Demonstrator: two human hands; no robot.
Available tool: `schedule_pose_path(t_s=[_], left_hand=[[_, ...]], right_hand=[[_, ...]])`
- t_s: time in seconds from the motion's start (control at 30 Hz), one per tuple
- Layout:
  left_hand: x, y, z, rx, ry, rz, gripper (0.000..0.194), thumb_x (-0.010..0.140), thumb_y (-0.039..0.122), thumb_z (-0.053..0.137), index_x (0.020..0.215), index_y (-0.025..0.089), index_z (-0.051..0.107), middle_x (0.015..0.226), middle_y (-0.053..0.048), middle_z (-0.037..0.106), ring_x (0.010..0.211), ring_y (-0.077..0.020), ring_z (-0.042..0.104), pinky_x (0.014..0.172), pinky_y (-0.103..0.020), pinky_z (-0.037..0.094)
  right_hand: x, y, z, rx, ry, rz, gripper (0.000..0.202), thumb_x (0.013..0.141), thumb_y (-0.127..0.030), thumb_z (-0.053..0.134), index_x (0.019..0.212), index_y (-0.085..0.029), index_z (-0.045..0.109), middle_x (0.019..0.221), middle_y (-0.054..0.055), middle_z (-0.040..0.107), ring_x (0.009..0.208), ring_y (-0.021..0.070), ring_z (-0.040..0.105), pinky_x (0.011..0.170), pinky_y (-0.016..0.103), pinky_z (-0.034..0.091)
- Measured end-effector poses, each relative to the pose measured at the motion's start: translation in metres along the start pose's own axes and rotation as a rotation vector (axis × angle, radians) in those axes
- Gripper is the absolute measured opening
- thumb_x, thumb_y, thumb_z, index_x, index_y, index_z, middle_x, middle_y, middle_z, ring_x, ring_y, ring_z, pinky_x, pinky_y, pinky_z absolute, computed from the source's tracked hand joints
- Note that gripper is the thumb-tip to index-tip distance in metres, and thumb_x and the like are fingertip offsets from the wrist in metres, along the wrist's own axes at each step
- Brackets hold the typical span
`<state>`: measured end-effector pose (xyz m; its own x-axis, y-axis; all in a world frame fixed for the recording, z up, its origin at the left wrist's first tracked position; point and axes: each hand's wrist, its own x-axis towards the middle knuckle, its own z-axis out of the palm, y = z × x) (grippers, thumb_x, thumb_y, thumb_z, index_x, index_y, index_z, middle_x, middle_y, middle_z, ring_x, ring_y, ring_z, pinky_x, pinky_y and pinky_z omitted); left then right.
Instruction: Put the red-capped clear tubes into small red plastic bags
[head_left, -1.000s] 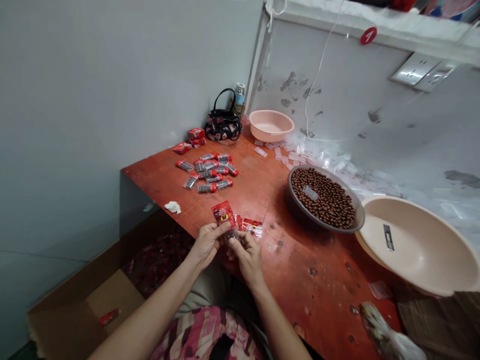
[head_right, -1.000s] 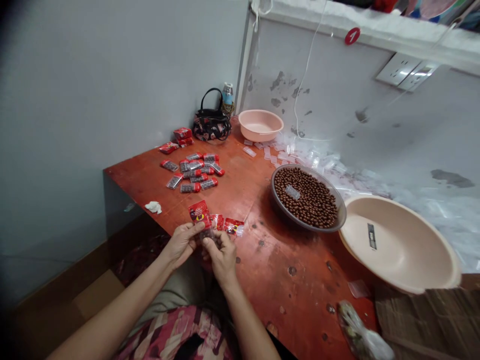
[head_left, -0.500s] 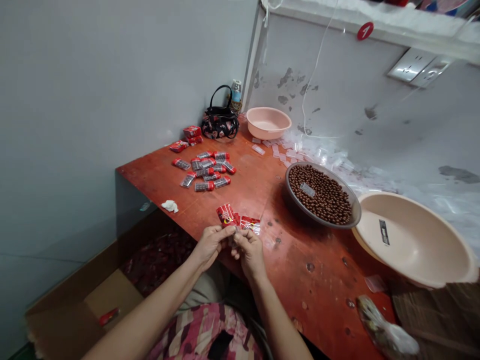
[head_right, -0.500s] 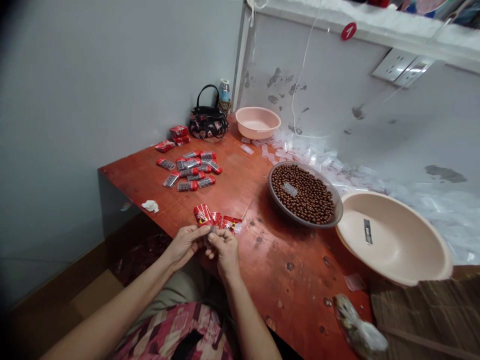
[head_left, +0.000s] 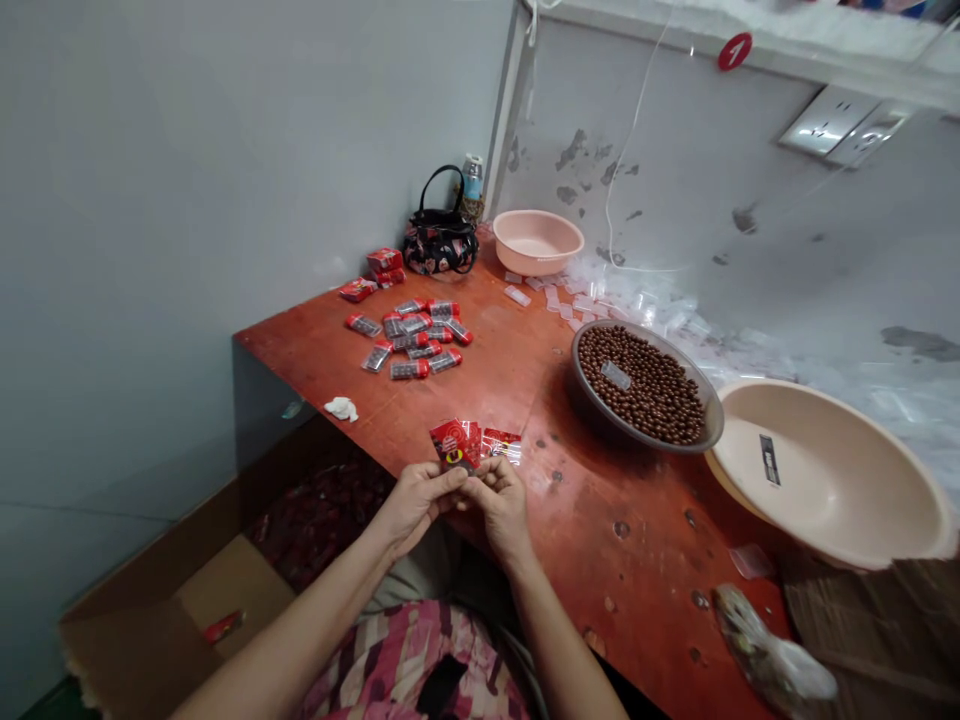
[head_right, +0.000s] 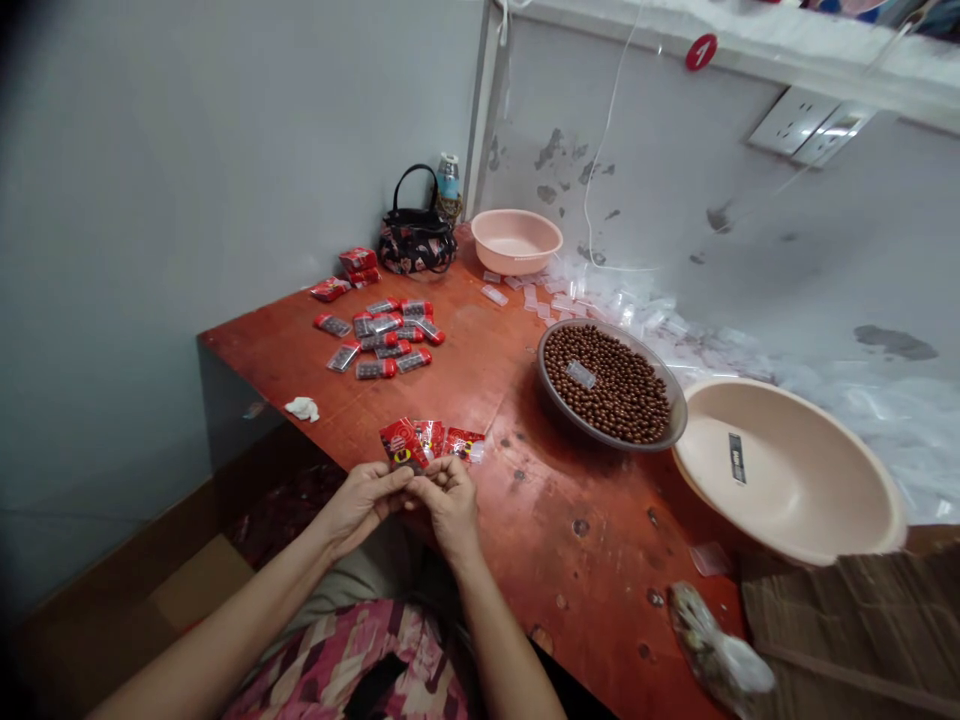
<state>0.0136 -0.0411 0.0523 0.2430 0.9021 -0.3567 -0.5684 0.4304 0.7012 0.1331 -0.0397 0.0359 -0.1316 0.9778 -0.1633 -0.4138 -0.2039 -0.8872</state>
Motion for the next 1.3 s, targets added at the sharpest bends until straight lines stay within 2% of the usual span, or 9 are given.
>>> schedule_pose_path(t_s=[0.2, 0.33, 0.47, 0.57, 0.7, 0.83, 1.1, 1.2, 1.3], left_hand=[[-0.019, 0.003, -0.018, -0.062, -0.013, -0.01, 0.016, 0.068, 0.021, 0.064, 0.072, 0.006, 0.065, 0.071, -0.011, 0.066, 0.067, -0.0189, 0.061, 0.07, -0.032, 0.047], [-0.046, 0.001, -0.048, -0.309, 0.313, 0.211, 0.028, 0.072, 0.037, 0.058, 0.089, 0.015, 0.062, 0.101, -0.011, 0.064, 0.095, -0.0234, 0.057, 0.081, -0.035, 0.046], [-0.056, -0.003, -0.064, -0.113, 0.514, 0.249, 0.041, 0.071, 0.037, 0.058, 0.107, 0.017, 0.053, 0.099, -0.013, 0.064, 0.09, -0.024, 0.06, 0.076, -0.037, 0.048], [-0.032, -0.002, -0.051, 0.337, 0.429, 0.319, 0.043, 0.065, 0.034, 0.064, 0.104, 0.018, 0.058, 0.109, -0.012, 0.06, 0.1, -0.027, 0.054, 0.089, -0.041, 0.039], [0.02, 0.0, -0.027, 1.027, 0.269, 0.627, 0.045, 0.065, 0.031, 0.064, 0.108, 0.022, 0.057, 0.126, -0.008, 0.046, 0.123, -0.0272, 0.029, 0.103, -0.043, 0.012], [0.049, -0.009, -0.025, 1.385, 0.234, 0.685, 0.034, 0.074, 0.027, 0.053, 0.107, 0.02, 0.058, 0.125, -0.011, 0.046, 0.124, -0.0298, 0.026, 0.101, -0.049, 0.009], [0.047, -0.018, -0.032, 1.42, 0.266, 0.755, 0.032, 0.08, 0.025, 0.044, 0.109, 0.024, 0.057, 0.126, -0.006, 0.047, 0.125, -0.026, 0.024, 0.101, -0.048, 0.014], [0.04, -0.015, -0.025, 1.321, 0.228, 0.794, 0.03, 0.079, 0.023, 0.045, 0.106, 0.024, 0.059, 0.124, -0.005, 0.049, 0.125, -0.0246, 0.025, 0.102, -0.045, 0.014], [0.027, -0.009, -0.017, 1.097, 0.231, 0.782, 0.034, 0.075, 0.024, 0.053, 0.108, 0.025, 0.058, 0.124, -0.004, 0.05, 0.123, -0.0246, 0.029, 0.102, -0.04, 0.018]], right_hand=[[0.003, 0.006, 0.012, -0.123, -0.097, 0.07, 0.028, 0.06, -0.024, 0.07, 0.068, -0.019, 0.044, 0.044, -0.009, 0.053, 0.033, 0.0072, 0.047, 0.034, 0.015, 0.035], [0.003, 0.003, 0.011, -0.157, -0.135, 0.071, 0.025, 0.063, -0.026, 0.067, 0.076, -0.018, 0.047, 0.051, -0.006, 0.057, 0.035, 0.0075, 0.049, 0.033, 0.015, 0.036], [0.004, -0.01, -0.004, -0.238, -0.017, 0.011, 0.018, 0.073, -0.033, 0.058, 0.074, -0.017, 0.048, 0.05, -0.005, 0.055, 0.035, 0.0066, 0.049, 0.033, 0.015, 0.035], [0.005, -0.017, -0.013, -0.3, 0.014, -0.018, 0.019, 0.077, -0.036, 0.053, 0.074, -0.017, 0.049, 0.052, -0.005, 0.054, 0.036, 0.006, 0.047, 0.034, 0.015, 0.035], [0.003, -0.017, -0.017, -0.333, -0.006, -0.012, 0.02, 0.078, -0.036, 0.051, 0.074, -0.017, 0.049, 0.057, -0.003, 0.056, 0.04, 0.0062, 0.049, 0.037, 0.015, 0.036], [0.001, -0.017, -0.021, -0.379, -0.028, -0.01, 0.02, 0.077, -0.036, 0.053, 0.072, -0.017, 0.05, 0.057, -0.003, 0.055, 0.042, 0.0068, 0.049, 0.039, 0.016, 0.036], [0.021, -0.02, -0.023, -0.511, 0.103, -0.116, 0.022, 0.073, -0.036, 0.056, 0.086, -0.018, 0.056, 0.07, 0.0, 0.06, 0.051, 0.0104, 0.053, 0.043, 0.02, 0.041], [0.032, -0.017, -0.017, -0.547, 0.1, -0.208, 0.027, 0.067, -0.029, 0.063, 0.091, -0.019, 0.057, 0.084, 0.002, 0.062, 0.072, 0.0143, 0.057, 0.062, 0.024, 0.046], [0.039, -0.016, -0.012, -0.461, 0.077, -0.184, 0.019, 0.072, -0.026, 0.057, 0.09, -0.018, 0.055, 0.076, 0.0, 0.061, 0.067, 0.0126, 0.056, 0.061, 0.023, 0.045]])
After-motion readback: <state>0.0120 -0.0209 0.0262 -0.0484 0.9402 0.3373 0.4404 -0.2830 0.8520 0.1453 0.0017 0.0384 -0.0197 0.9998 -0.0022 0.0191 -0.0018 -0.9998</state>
